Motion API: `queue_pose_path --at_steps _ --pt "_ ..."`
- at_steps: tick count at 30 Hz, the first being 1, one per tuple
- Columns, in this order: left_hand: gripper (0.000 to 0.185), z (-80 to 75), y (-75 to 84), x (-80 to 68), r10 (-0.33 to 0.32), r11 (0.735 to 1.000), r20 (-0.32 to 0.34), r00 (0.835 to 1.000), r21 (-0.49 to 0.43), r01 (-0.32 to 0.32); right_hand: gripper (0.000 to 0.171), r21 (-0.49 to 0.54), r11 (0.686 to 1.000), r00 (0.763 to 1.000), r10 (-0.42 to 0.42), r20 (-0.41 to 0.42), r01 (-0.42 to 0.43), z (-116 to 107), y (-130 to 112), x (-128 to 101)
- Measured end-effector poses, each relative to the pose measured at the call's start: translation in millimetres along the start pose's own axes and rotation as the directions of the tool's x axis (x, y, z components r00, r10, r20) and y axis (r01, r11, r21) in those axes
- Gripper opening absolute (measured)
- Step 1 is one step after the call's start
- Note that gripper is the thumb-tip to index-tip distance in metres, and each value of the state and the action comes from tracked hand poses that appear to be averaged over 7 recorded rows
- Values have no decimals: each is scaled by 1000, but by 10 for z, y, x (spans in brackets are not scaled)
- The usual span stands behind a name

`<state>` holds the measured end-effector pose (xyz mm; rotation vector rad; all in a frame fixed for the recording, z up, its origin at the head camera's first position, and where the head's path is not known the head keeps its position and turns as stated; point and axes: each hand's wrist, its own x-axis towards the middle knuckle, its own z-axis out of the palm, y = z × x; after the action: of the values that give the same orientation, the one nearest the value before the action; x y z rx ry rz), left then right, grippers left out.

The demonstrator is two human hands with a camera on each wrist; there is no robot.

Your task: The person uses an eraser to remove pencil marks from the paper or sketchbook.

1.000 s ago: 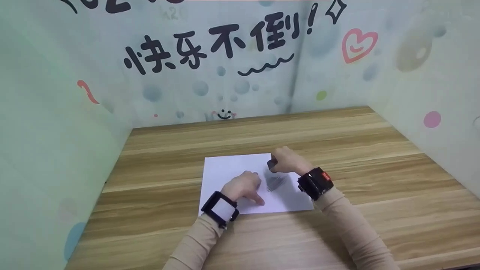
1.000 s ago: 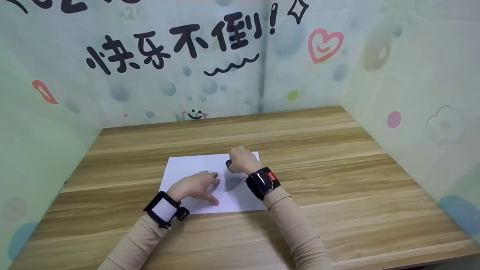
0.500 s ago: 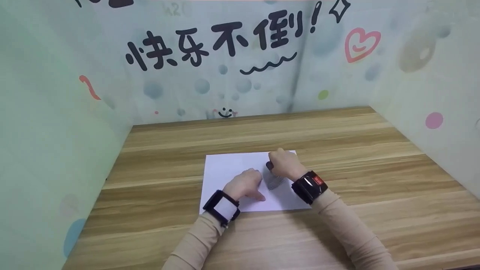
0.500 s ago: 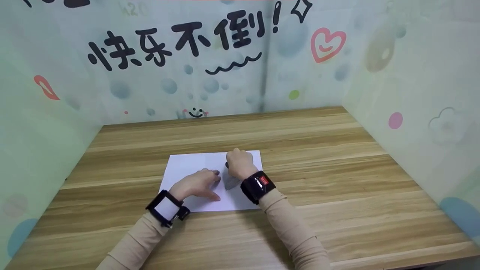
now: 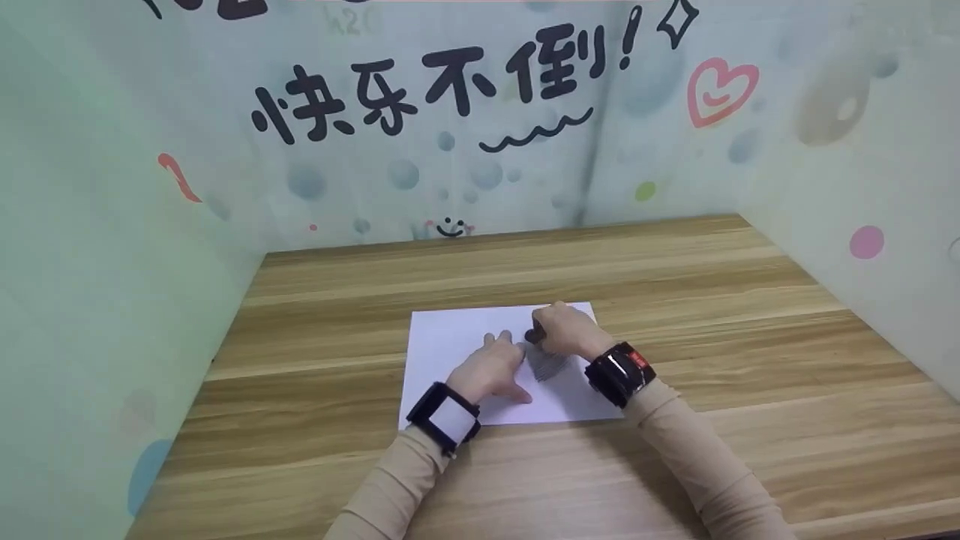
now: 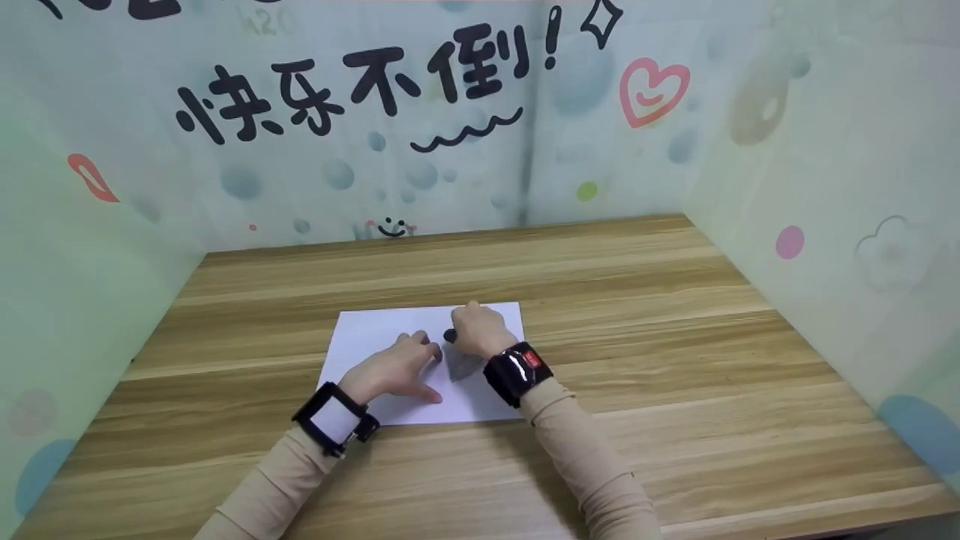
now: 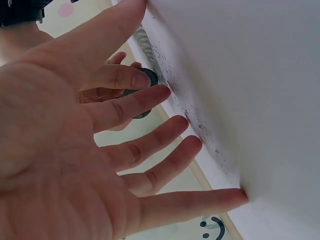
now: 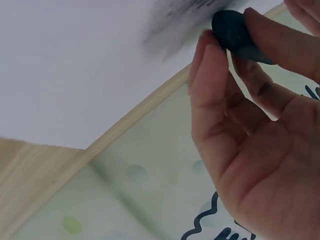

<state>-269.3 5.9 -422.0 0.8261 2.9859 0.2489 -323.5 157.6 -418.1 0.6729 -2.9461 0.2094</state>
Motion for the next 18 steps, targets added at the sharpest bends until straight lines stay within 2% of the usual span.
queue_pose_path --at_steps 1,5,7,8,11,14,18 --pt "49 -1 2 -2 6 1000 2 1000 2 -6 15 13 999 999 -39 -26 39 68 68 37" --pt "45 -5 -1 -5 12 1000 13 1000 -4 -12 19 30 995 994 -94 -62 96 87 84 43" --pt "43 -7 -5 -3 11 1000 23 1000 -10 -11 21 43 994 992 -101 -82 105 89 73 39" --pt "42 -7 -8 -1 11 1000 26 1000 -13 -11 22 44 996 995 -77 -67 80 25 5 2" --pt "40 -11 -11 1 13 1000 35 999 -17 -12 23 34 998 994 -58 -87 62 17 -28 -11" --pt "39 -14 -11 2 12 1000 43 999 -20 -11 19 -2 997 994 -75 -79 75 6 -58 -17" --pt "40 -25 -1 7 4 1000 69 998 -12 -4 17 36 987 988 -154 -11 154 -41 -76 -24"
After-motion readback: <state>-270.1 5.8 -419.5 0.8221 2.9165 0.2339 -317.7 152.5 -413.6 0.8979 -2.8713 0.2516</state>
